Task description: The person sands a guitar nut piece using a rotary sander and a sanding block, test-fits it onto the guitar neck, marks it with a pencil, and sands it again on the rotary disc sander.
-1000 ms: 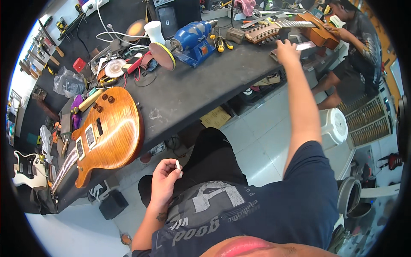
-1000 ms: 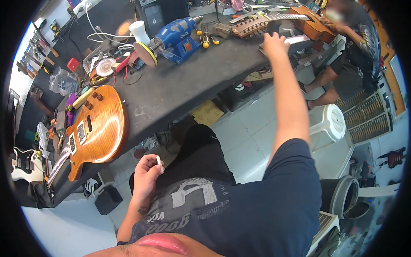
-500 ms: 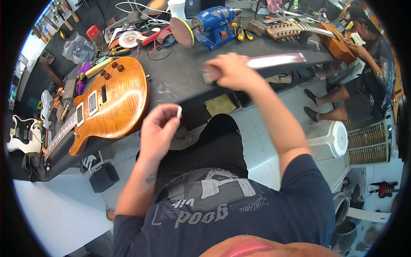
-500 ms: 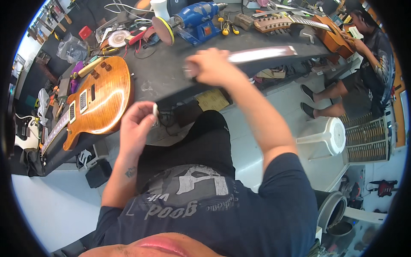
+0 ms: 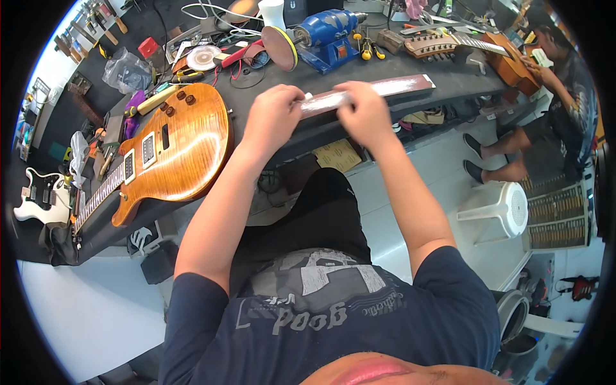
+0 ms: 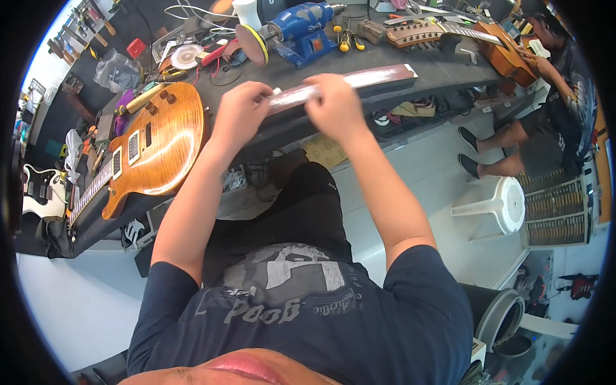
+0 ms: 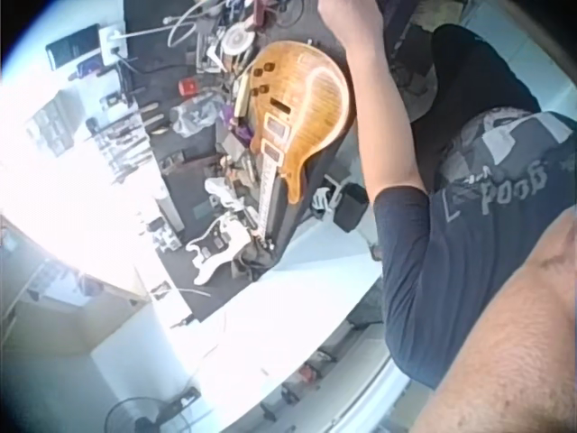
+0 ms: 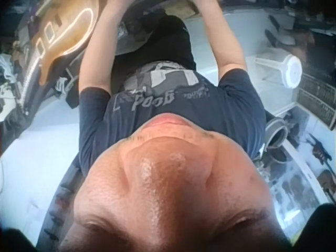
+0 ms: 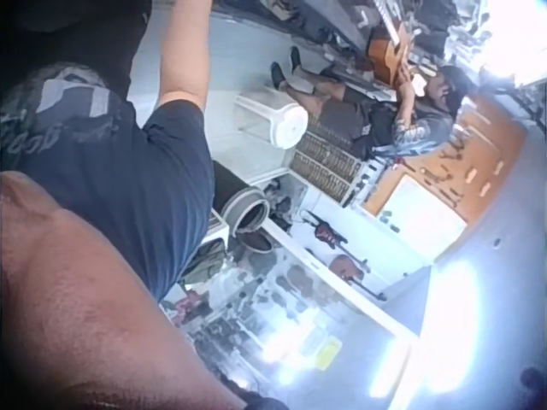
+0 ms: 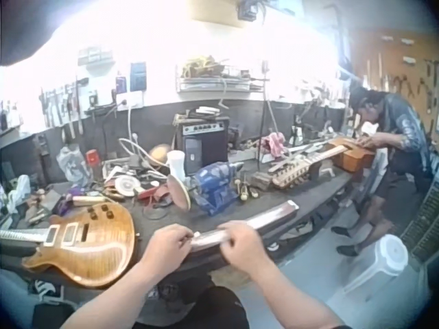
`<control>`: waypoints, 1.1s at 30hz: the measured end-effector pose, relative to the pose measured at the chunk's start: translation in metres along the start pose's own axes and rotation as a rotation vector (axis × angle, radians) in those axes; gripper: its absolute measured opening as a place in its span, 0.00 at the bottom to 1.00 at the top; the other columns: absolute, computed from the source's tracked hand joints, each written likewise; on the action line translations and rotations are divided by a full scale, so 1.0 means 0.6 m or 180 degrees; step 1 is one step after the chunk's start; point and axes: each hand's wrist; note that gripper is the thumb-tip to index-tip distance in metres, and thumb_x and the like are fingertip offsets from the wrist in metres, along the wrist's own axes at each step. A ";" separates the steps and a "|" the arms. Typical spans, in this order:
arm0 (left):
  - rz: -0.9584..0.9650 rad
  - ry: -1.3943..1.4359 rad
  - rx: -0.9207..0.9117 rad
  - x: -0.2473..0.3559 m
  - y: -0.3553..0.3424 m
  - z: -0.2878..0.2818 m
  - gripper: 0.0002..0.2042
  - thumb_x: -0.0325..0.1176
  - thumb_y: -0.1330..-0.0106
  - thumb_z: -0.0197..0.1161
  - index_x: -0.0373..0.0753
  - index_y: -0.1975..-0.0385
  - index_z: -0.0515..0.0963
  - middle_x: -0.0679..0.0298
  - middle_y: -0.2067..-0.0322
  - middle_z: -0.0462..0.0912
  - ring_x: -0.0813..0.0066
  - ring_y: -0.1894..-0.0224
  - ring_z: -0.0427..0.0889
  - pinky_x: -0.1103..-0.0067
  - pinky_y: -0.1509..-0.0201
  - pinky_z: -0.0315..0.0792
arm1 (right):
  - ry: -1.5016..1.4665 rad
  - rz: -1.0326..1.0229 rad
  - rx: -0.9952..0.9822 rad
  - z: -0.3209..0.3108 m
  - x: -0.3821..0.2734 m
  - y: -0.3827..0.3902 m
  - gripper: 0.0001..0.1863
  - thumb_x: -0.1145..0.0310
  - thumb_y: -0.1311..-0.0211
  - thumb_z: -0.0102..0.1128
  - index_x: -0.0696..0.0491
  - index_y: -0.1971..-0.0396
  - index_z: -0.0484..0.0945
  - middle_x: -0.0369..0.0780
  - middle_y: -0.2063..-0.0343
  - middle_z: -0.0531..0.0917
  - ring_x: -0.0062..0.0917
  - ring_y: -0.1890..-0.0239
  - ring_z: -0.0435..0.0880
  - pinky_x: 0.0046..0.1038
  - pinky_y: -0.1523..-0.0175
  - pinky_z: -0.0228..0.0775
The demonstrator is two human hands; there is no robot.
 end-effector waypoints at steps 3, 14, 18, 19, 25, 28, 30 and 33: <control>0.0651 -0.0777 -0.0156 -0.014 -0.008 0.025 0.09 0.23 0.33 0.69 0.34 0.56 0.91 0.54 0.55 0.92 0.52 0.55 0.91 0.65 0.46 0.85 | 0.0004 -0.0149 0.0309 -0.009 0.018 -0.006 0.13 0.72 0.36 0.68 0.55 0.53 0.90 0.45 0.53 0.91 0.45 0.45 0.88 0.44 0.36 0.80; 0.0320 -0.0797 -0.0172 -0.027 0.009 -0.005 0.10 0.23 0.36 0.71 0.37 0.58 0.94 0.53 0.61 0.91 0.49 0.54 0.90 0.60 0.46 0.83 | 0.0150 -0.1239 -0.0746 0.045 -0.007 -0.055 0.08 0.75 0.34 0.69 0.50 0.60 0.93 0.40 0.59 0.90 0.40 0.48 0.85 0.40 0.42 0.80; 0.0004 -0.0597 -0.0071 -0.026 0.014 -0.003 0.08 0.23 0.36 0.70 0.38 0.62 0.94 0.53 0.66 0.88 0.48 0.60 0.89 0.59 0.50 0.83 | 0.0122 -0.1238 -0.1116 0.065 -0.002 -0.070 0.09 0.78 0.38 0.68 0.52 0.61 0.92 0.40 0.60 0.89 0.41 0.48 0.85 0.41 0.40 0.79; -0.0003 -0.0614 -0.0010 -0.024 0.016 -0.001 0.08 0.22 0.37 0.71 0.38 0.62 0.94 0.52 0.67 0.87 0.47 0.61 0.89 0.59 0.53 0.83 | 0.0145 -0.1254 -0.1168 0.071 0.002 -0.072 0.08 0.77 0.38 0.68 0.51 0.62 0.92 0.40 0.60 0.89 0.41 0.48 0.86 0.40 0.41 0.80; 0.0181 -0.0564 -0.0410 0.028 -0.064 0.097 0.13 0.20 0.39 0.71 0.39 0.57 0.94 0.51 0.66 0.86 0.47 0.60 0.89 0.61 0.53 0.82 | 0.0279 -0.1322 -0.1257 -0.023 0.116 -0.105 0.09 0.78 0.43 0.68 0.50 0.65 0.92 0.41 0.64 0.89 0.41 0.51 0.88 0.41 0.44 0.82; 0.0751 -0.0778 -0.0612 0.082 -0.172 0.233 0.11 0.23 0.40 0.67 0.35 0.59 0.91 0.46 0.62 0.89 0.41 0.54 0.89 0.54 0.47 0.84 | 0.0209 -0.0437 -0.1095 -0.145 0.224 -0.119 0.12 0.80 0.43 0.68 0.53 0.62 0.94 0.42 0.67 0.88 0.36 0.60 0.88 0.36 0.52 0.81; 0.0698 -0.0616 -0.0731 0.115 -0.238 0.308 0.09 0.23 0.42 0.68 0.35 0.63 0.91 0.45 0.61 0.92 0.40 0.54 0.91 0.55 0.45 0.85 | 0.0212 -0.0036 -0.0978 -0.203 0.279 -0.132 0.13 0.81 0.43 0.69 0.53 0.60 0.94 0.41 0.69 0.87 0.33 0.64 0.87 0.32 0.55 0.80; 0.0327 -0.0354 -0.0762 0.120 -0.248 0.333 0.09 0.23 0.41 0.67 0.35 0.64 0.91 0.44 0.61 0.92 0.40 0.53 0.92 0.56 0.44 0.85 | 0.0145 0.0143 -0.1039 -0.219 0.293 -0.139 0.14 0.82 0.44 0.69 0.52 0.60 0.95 0.41 0.67 0.88 0.32 0.62 0.87 0.30 0.53 0.79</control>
Point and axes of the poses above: each hand's wrist, its own y-axis away from the middle knuckle, its own z-axis out of the palm, x = y × z
